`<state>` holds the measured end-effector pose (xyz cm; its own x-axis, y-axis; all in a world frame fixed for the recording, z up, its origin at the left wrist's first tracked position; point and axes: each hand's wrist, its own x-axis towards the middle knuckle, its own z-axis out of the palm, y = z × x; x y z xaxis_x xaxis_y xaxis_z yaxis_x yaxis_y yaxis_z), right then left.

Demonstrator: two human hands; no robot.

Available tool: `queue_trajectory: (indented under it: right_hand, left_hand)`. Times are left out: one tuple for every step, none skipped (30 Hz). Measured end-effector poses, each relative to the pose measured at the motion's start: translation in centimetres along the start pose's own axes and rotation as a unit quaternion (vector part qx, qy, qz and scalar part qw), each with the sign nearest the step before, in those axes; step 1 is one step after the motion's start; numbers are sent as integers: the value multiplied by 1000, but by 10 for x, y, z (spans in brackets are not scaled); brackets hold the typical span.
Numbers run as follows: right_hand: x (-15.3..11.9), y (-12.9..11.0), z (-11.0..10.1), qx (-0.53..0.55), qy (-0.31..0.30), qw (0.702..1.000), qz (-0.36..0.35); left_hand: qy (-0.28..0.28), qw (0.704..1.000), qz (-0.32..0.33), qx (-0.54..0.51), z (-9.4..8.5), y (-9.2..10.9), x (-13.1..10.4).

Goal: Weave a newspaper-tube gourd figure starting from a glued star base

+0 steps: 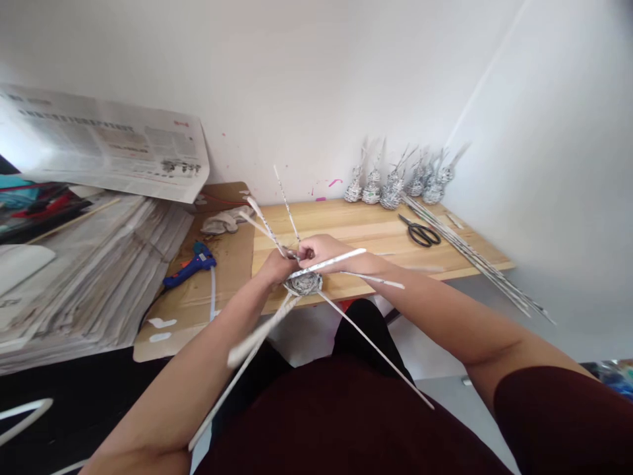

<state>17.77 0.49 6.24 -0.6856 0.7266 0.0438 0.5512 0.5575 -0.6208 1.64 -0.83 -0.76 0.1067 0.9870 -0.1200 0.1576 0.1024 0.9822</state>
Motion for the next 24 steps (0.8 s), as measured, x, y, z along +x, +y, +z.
queue_trajectory:
  right_hand:
    - [0, 3, 0, 57, 15, 998, 0]
    - [0, 6, -2, 124, 25, 992, -2]
    - [-1, 9, -5, 193, 31, 981, -5]
    - [-3, 11, -9, 256, 31, 966, -8]
    - [-6, 12, -14, 306, 27, 952, -9]
    - [-10, 12, -21, 339, 19, 941, -9]
    - [-14, 11, -29, 352, 5, 936, -11]
    - [-20, 8, -37, 349, -16, 937, -17]
    - [-25, 5, -46, 336, -45, 940, -23]
    - [-31, 1, -54, 323, -70, 943, -26]
    - [-35, -3, -62, 308, -88, 947, -26]
    - [-39, -6, -70, 294, -95, 951, -26]
    - [-43, -7, -76, 284, -92, 954, -29]
    - [-45, -8, -81, 275, -85, 957, -33]
    - [-47, -8, -85, 269, -74, 959, -40]
    - [-49, -7, -89, 263, -59, 962, -47]
    - [-52, -5, -91, 256, -34, 965, -51]
    - [-54, -3, -94, 245, 9, 968, -53]
    - [-58, 0, -95, 229, 73, 969, -53]
    - [-62, 2, -96, 207, 155, 965, -51]
    - [-67, 4, -96, 181, 247, 951, -50]
    - [-72, 6, -96, 153, 334, 929, -50]
    - [-77, 8, -94, 127, 404, 905, -50]
    - [-82, 10, -90, 107, 450, 885, -48]
  left_hand:
    - [4, 1000, -6, -12, -1, -1, 0]
    - [10, 1000, -8, -20, -2, -1, 0]
    - [13, 1000, -6, -22, -4, -1, 0]
    - [14, 1000, -3, -21, -5, -1, -1]
    - [11, 1000, 0, -17, -6, 0, -2]
    - [10, 1000, 2, -16, -7, 2, -3]
    - [8, 1000, -2, -17, -8, 3, -5]
    - [8, 1000, -7, -23, -8, 5, -6]
    - [13, 999, -13, -32, -7, 6, -7]
    - [23, 999, -21, -44, -7, 6, -7]
    - [32, 997, -28, -57, -6, 6, -6]
    - [38, 996, -36, -71, -6, 6, -5]
    - [38, 995, -42, -84, -5, 5, -4]
    - [39, 993, -47, -97, -5, 4, -3]
    - [39, 992, -50, -108, -6, 3, -2]
    - [40, 991, -50, -117, -7, 2, 0]
    - [43, 991, -47, -120, -8, 0, 1]
    - [49, 991, -43, -120, -10, -1, 2]
    - [56, 991, -40, -116, -11, -2, 3]
    - [64, 991, -38, -110, -13, -4, 4]
    - [79, 991, -35, -106, -14, -5, 5]
    - [100, 989, -32, -106, -15, -7, 6]
    - [125, 986, -28, -111, -15, -8, 8]
    - [148, 982, -24, -118, -15, -8, 9]
